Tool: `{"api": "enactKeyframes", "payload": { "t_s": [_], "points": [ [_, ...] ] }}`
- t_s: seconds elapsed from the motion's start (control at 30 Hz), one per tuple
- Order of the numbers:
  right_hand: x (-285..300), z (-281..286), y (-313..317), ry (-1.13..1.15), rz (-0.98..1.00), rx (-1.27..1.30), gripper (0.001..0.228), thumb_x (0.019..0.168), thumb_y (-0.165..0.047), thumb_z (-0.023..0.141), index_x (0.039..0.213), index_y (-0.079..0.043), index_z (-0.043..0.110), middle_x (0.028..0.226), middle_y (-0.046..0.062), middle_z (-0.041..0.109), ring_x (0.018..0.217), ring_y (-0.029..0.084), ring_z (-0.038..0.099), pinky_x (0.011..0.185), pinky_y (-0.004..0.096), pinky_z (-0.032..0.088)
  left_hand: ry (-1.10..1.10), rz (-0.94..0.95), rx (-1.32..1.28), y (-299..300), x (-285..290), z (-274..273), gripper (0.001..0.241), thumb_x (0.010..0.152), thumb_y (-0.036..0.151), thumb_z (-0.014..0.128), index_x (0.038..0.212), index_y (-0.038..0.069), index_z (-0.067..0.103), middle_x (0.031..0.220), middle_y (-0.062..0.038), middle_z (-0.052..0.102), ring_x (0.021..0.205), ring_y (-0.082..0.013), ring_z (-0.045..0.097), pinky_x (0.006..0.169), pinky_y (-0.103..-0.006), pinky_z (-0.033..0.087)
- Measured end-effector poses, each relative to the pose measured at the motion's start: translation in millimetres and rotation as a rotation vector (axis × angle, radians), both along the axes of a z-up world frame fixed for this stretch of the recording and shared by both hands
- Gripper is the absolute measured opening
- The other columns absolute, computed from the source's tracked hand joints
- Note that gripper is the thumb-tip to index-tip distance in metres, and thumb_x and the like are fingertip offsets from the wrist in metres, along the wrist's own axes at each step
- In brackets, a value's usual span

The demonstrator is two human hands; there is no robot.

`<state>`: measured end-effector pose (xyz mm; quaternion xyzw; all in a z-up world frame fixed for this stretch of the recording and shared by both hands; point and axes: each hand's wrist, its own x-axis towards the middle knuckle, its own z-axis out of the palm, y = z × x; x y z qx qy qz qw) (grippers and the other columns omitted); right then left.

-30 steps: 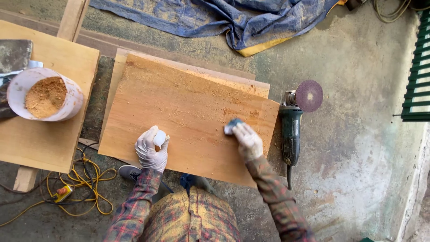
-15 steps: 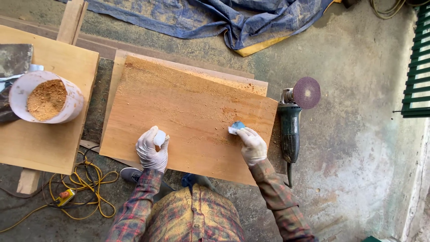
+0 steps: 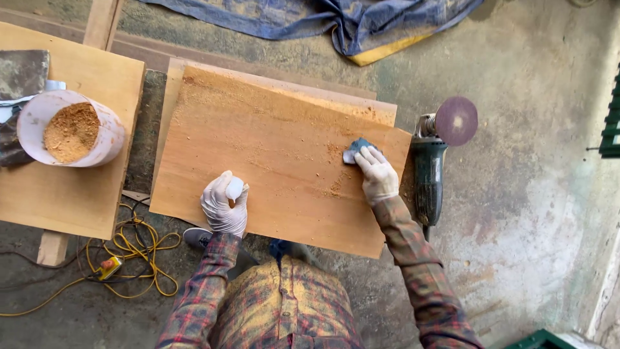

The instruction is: The person squeezes liquid from a white bottle onto a crack in a wooden board, then spreads sawdust from a container over the wet area using a small sponge pad, working the sawdust into the crack. They flip the board over to reach the other side and repeat applying liquid and spreading sawdust along the crack.

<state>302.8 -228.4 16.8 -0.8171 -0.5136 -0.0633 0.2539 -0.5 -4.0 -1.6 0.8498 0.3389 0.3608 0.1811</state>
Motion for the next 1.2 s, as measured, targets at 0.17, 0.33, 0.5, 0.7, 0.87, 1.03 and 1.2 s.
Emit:
{"api": "enactKeyframes", "payload": {
  "t_s": [0.17, 0.33, 0.5, 0.7, 0.87, 1.03, 1.2],
  "points": [
    [-22, 38, -41, 0.086, 0.031, -0.101, 0.037, 0.082, 0.011, 0.059, 0.110, -0.006, 0.074, 0.115, 0.015, 0.077, 0.111, 0.032, 0.071, 0.094, 0.040, 0.059, -0.005, -0.015, -0.019, 1, -1, 2, 0.055, 0.091, 0.024, 0.087, 0.134, 0.008, 0.057, 0.130, -0.009, 0.064, 0.119, -0.0315, 0.060, 0.099, -0.0469, 0.050],
    [-66, 18, -56, 0.065, -0.109, 0.034, 0.033, 0.092, 0.009, 0.059, 0.112, -0.011, 0.076, 0.113, 0.011, 0.078, 0.107, 0.026, 0.075, 0.095, 0.035, 0.062, -0.013, -0.029, 0.011, 2, 0, 4, 0.051, 0.091, 0.024, 0.086, 0.131, 0.009, 0.058, 0.132, -0.009, 0.065, 0.118, -0.0315, 0.061, 0.100, -0.0475, 0.051],
    [-13, -53, -69, -0.167, -0.177, 0.066, 0.017, 0.100, 0.001, 0.068, 0.115, -0.004, 0.076, 0.112, 0.019, 0.076, 0.106, 0.033, 0.075, 0.093, 0.034, 0.062, -0.017, -0.008, -0.048, 0, 3, 3, 0.050, 0.093, 0.021, 0.086, 0.134, 0.008, 0.059, 0.129, -0.010, 0.065, 0.119, -0.0319, 0.061, 0.097, -0.0453, 0.052],
    [21, -9, -71, -0.113, -0.149, 0.025, 0.030, 0.088, 0.004, 0.060, 0.112, -0.007, 0.075, 0.114, 0.018, 0.077, 0.110, 0.035, 0.074, 0.098, 0.038, 0.060, 0.002, -0.012, -0.035, 0, 2, 4, 0.051, 0.093, 0.017, 0.086, 0.134, 0.008, 0.059, 0.129, -0.011, 0.065, 0.119, -0.0327, 0.060, 0.098, -0.0467, 0.052],
    [-26, 26, -95, -0.063, -0.097, 0.017, 0.029, 0.087, 0.006, 0.062, 0.111, -0.006, 0.074, 0.112, 0.014, 0.077, 0.108, 0.031, 0.073, 0.099, 0.041, 0.059, -0.023, -0.034, -0.004, 0, 1, 6, 0.049, 0.093, 0.016, 0.086, 0.134, 0.009, 0.059, 0.129, -0.010, 0.065, 0.118, -0.0326, 0.061, 0.098, -0.0464, 0.052],
    [-55, 32, -93, 0.152, -0.163, 0.105, 0.031, 0.091, 0.009, 0.061, 0.113, -0.008, 0.074, 0.112, 0.009, 0.078, 0.105, 0.028, 0.075, 0.095, 0.036, 0.060, -0.039, -0.019, -0.014, -1, 0, 6, 0.052, 0.092, 0.017, 0.086, 0.135, 0.008, 0.058, 0.127, -0.011, 0.065, 0.116, -0.0330, 0.062, 0.098, -0.0467, 0.052],
    [-20, 6, -68, -0.007, -0.131, 0.046, 0.017, 0.095, 0.002, 0.067, 0.110, -0.004, 0.074, 0.110, 0.014, 0.076, 0.102, 0.031, 0.076, 0.090, 0.035, 0.061, -0.035, -0.004, -0.030, -1, 1, 3, 0.053, 0.091, 0.018, 0.087, 0.134, 0.009, 0.059, 0.127, -0.012, 0.064, 0.116, -0.0331, 0.062, 0.096, -0.0462, 0.053]
  ]
}}
